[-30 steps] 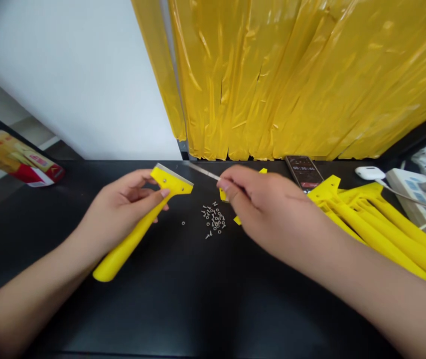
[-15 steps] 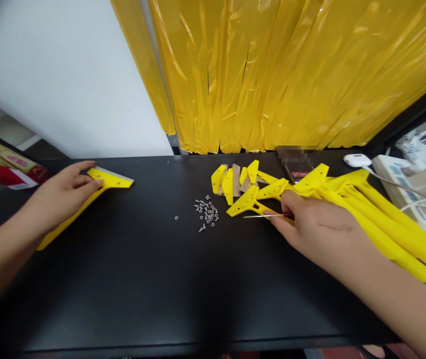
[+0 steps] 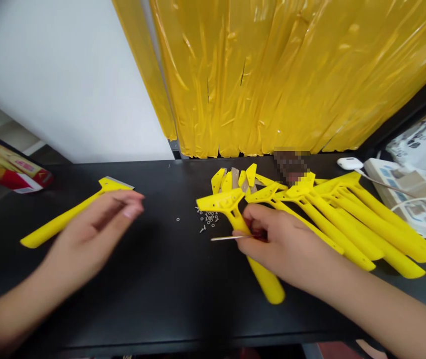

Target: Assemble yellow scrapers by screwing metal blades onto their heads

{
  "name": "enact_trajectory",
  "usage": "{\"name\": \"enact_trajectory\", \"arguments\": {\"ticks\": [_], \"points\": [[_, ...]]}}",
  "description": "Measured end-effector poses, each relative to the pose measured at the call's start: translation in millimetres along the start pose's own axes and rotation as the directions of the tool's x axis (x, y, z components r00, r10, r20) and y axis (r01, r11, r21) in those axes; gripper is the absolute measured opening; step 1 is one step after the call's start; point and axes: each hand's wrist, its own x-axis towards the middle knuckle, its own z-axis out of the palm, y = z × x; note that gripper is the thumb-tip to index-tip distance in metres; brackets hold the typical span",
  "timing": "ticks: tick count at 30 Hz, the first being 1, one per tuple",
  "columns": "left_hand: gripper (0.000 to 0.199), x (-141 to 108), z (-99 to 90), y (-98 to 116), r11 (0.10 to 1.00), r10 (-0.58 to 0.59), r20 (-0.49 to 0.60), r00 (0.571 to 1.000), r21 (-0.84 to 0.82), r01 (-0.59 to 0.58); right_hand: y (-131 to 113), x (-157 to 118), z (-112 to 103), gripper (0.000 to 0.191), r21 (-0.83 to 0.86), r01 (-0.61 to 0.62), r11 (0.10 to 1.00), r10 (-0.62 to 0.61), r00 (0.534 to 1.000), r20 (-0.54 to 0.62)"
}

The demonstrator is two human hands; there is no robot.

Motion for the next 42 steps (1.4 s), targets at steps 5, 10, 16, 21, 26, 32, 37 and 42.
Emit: {"name": "enact_trajectory", "arguments": {"ticks": [5, 10, 16, 21, 26, 32, 37, 42], "points": [[0.036, -30, 76.4, 26, 0.847, -0.081, 0.347, 0.934, -0.47, 0.248, -42, 11, 24, 0.018, 0.018, 0.144, 0.989, -0.145, 0.988, 0.047], [0.032, -14, 80.8, 23, 0.749, -0.266, 0.308, 0.914, -0.53, 0.396, -42, 20, 36, 0.022, -0.172, 0.338, 0.925, -0.339, 0.941, 0.029], [0.037, 2, 66.7, 16, 0.67, -0.331, 0.386, 0.861, -0.547, 0.502, 18, 49, 10, 0.044, -0.544, 0.222, 0.809, -0.418, 0.869, -0.267], [0.04, -1, 66.9, 14, 0.637, -0.342, 0.438, 0.831, -0.543, 0.548, 43, 71, 5, 0.029, -0.643, 0.042, 0.765, -0.268, 0.928, -0.258], [0.044, -1, 67.4, 6, 0.65, -0.369, 0.461, 0.807, -0.493, 0.579, 35, 73, 9, 0.012, -0.705, 0.019, 0.709, -0.231, 0.951, -0.207], [0.045, 1, 68.2, 7, 0.656, -0.362, 0.462, 0.81, -0.491, 0.573, 22, 60, 7, 0.01, -0.738, 0.008, 0.675, -0.238, 0.949, -0.207], [0.039, 1, 69.6, 9, 0.658, -0.36, 0.433, 0.826, -0.509, 0.554, 29, 65, 9, 0.008, -0.756, -0.032, 0.653, -0.187, 0.961, -0.203], [0.037, 1, 69.0, 11, 0.659, -0.362, 0.45, 0.817, -0.496, 0.565, 26, 68, 11, 0.013, -0.752, -0.069, 0.656, -0.169, 0.957, -0.235]]}}
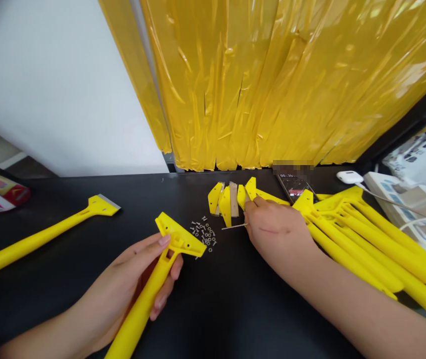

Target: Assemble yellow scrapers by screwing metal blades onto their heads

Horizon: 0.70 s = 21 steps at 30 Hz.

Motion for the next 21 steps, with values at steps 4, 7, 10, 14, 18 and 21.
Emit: {"name": "enact_trajectory", "arguments": {"ticks": [4, 7, 10, 14, 18, 21], "points": [[0.039, -1, -0.9, 0, 0.999, -0.017, 0.017, 1.0, 0.046, 0.016, 0, -10, -18, 0.011, -0.02, -0.013, 1.0, 0.01, 0.99, -0.143], [0.034, -3, 0.7, 2, 0.997, 0.004, 0.053, 0.999, 0.082, -0.009, 3, -21, -35, 0.016, 0.014, 0.043, 0.999, -0.033, 0.899, -0.437], [0.026, -6, 3.6, 4, 0.997, -0.013, 0.116, 0.993, 0.078, 0.004, 0, -32, -45, 0.031, 0.166, 0.297, 0.94, -0.148, 0.796, -0.587], [0.04, -8, 3.2, 3, 0.997, -0.057, 0.176, 0.983, 0.053, 0.048, -13, -40, -39, 0.05, 0.287, 0.628, 0.723, -0.415, 0.727, -0.548], [0.049, -7, -1.4, 1, 0.998, -0.057, 0.185, 0.981, 0.034, 0.051, -22, -39, -27, 0.045, 0.262, 0.743, 0.616, -0.565, 0.649, -0.51], [0.042, -6, -2.3, 3, 0.998, -0.055, 0.164, 0.985, 0.025, 0.052, -23, -36, -25, 0.043, 0.286, 0.754, 0.592, -0.571, 0.642, -0.511]]}}
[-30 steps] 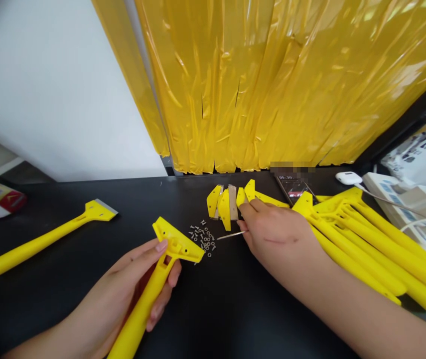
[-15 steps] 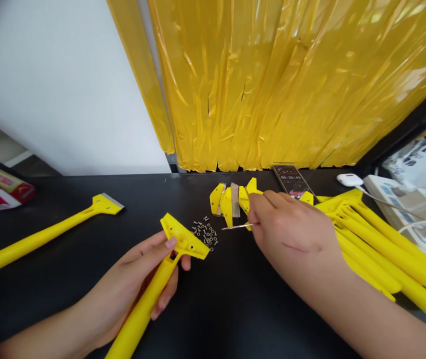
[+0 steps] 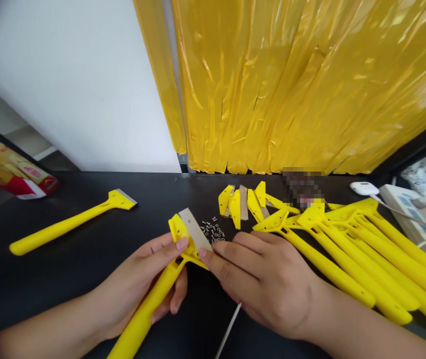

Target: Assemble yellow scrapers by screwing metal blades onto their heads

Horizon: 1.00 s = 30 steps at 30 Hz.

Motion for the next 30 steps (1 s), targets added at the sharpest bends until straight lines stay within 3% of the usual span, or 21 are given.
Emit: {"name": "enact_trajectory", "arguments": {"ticks": [6, 12, 16, 19, 22, 27, 30], "points": [[0.029, 1, 3.1, 3, 1.0, 0.007, 0.001, 1.0, -0.016, -0.007, 2, 3, 2, 0.044, 0.239, -0.09, 0.967, 0.098, 0.995, -0.023], [0.031, 1, 2.2, 2, 1.0, -0.006, -0.006, 1.0, 0.018, 0.006, 2, 11, 13, 0.042, 0.542, -0.156, 0.826, 0.235, 0.969, -0.079], [0.034, 2, 0.9, 0, 0.992, -0.053, 0.005, 0.999, 0.113, 0.052, -2, 11, 14, 0.026, 0.682, -0.327, 0.655, 0.356, 0.929, 0.103], [0.035, 1, 0.1, -2, 0.975, -0.104, 0.024, 0.994, 0.199, 0.097, -9, 6, 18, 0.025, 0.738, -0.509, 0.442, 0.483, 0.829, 0.283], [0.035, 0, -0.9, -6, 0.962, -0.145, 0.046, 0.988, 0.242, 0.13, -15, 4, 23, 0.037, 0.779, -0.567, 0.267, 0.542, 0.757, 0.365], [0.035, -1, -1.6, -9, 0.953, -0.129, 0.055, 0.99, 0.282, 0.109, -15, 6, 26, 0.014, 0.75, -0.63, 0.204, 0.547, 0.708, 0.446], [0.037, -1, -0.8, -9, 0.956, -0.1, 0.029, 0.995, 0.279, 0.088, -12, 7, 24, 0.015, 0.736, -0.64, 0.22, 0.537, 0.71, 0.456]]}}
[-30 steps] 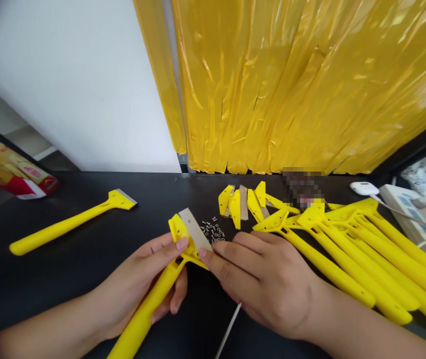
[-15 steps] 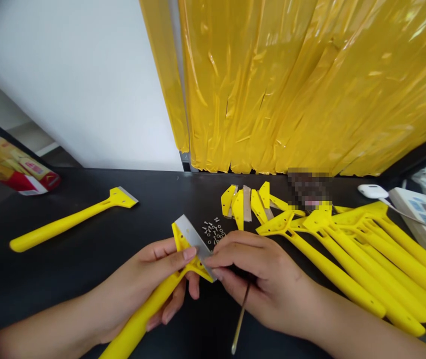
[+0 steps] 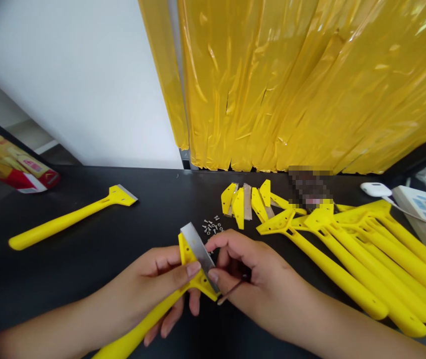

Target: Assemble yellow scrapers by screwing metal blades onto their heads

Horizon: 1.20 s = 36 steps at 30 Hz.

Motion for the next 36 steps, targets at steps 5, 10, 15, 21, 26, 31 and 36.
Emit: {"name": "enact_trajectory", "arguments": {"ticks": [5, 10, 15, 21, 26, 31, 36], "points": [[0.043, 0, 1.2, -1, 0.999, 0.009, -0.057, 0.998, 0.047, -0.006, -2, 1, -2, 0.019, -0.06, 0.001, 0.998, 0.0, 1.0, 0.02], [0.044, -3, 3.2, -1, 0.994, 0.017, -0.071, 0.997, 0.113, -0.009, -5, 2, 1, 0.013, -0.007, -0.071, 0.997, 0.072, 0.997, 0.018], [0.045, -8, 6.3, -2, 0.966, 0.01, -0.07, 0.997, 0.259, 0.008, -8, 0, 1, 0.025, -0.042, -0.182, 0.982, 0.183, 0.983, 0.024], [0.043, -8, 4.6, 3, 0.95, 0.029, -0.103, 0.994, 0.311, 0.005, -14, -1, -6, 0.018, -0.18, -0.114, 0.977, 0.128, 0.989, 0.068], [0.045, -5, 2.8, 6, 0.933, 0.01, -0.096, 0.995, 0.359, 0.025, -15, -1, -4, 0.02, -0.25, -0.043, 0.967, 0.072, 0.992, 0.108], [0.046, -3, 3.8, 4, 0.932, -0.045, -0.075, 0.996, 0.356, 0.069, -12, -2, 2, 0.017, -0.239, -0.098, 0.966, 0.129, 0.984, 0.12], [0.047, -2, 3.3, 3, 0.963, -0.032, -0.054, 0.998, 0.265, 0.045, -13, -2, 0, 0.018, -0.088, -0.194, 0.977, 0.203, 0.973, 0.106]]}}
